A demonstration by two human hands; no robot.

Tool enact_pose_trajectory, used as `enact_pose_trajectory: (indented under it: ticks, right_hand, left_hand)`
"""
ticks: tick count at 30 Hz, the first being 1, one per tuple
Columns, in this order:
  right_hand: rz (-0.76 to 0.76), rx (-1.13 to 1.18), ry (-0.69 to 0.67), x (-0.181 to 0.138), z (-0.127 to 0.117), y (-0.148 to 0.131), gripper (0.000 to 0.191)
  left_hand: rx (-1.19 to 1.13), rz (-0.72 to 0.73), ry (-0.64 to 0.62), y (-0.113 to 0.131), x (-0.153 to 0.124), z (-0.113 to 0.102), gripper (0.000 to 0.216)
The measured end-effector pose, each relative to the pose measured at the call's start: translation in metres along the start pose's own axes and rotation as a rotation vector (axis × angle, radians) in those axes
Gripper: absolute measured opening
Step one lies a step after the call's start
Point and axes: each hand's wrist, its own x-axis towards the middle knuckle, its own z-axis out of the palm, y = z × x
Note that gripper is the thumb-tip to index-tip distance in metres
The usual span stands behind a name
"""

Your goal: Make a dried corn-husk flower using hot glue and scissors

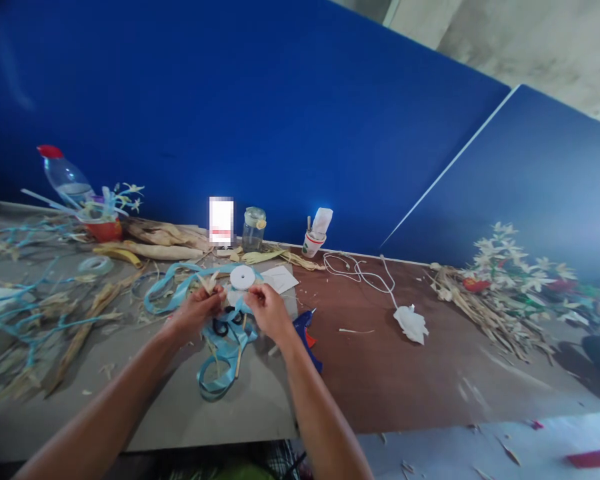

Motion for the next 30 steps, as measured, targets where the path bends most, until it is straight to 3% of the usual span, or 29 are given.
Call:
enact_pose_trajectory:
  ticks: [4,9,13,18,22,25,30]
  right_hand:
    - [0.072,-0.363,0.096,-0.038,-0.035,0.027,0.031]
    - [0.241,-0.771,0.113,-0.082,-0.061,0.053,0.049]
    - [0.263,-0.829,0.082,-0.098,-0.064,0.058,0.060]
    - [0.292,-0.779,0.057,-0.100,-0.064,0.063,0.047]
    - [0.259,-0.607,0.141,-0.095,-0.069,0.065,0.032]
    - [0.188,-0.224,0.178,-0.089,-0.072,0.055,0.034]
    - [0.150,0.746,-0.163,-0.072,-0.053,0.020,0.048]
  left_hand:
    - [-0.118,0.014,0.238,0.000,0.004,-0.002,0.028]
    - [-0.177,-0.002,0.289,0.001,0.006,-0.005,0.025]
    - [-0.165,-0.009,0.262,0.001,0.006,-0.005,0.019]
    - [-0.136,0.026,0.263,-0.001,0.006,-0.004,0.018]
    - [-0.121,0.018,0.284,-0.001,0.006,-0.004,0.017]
    - [-0.101,0.009,0.287,-0.002,0.006,-0.004,0.017]
    - [-0.131,0.013,0.274,-0.002,0.008,-0.004,0.019]
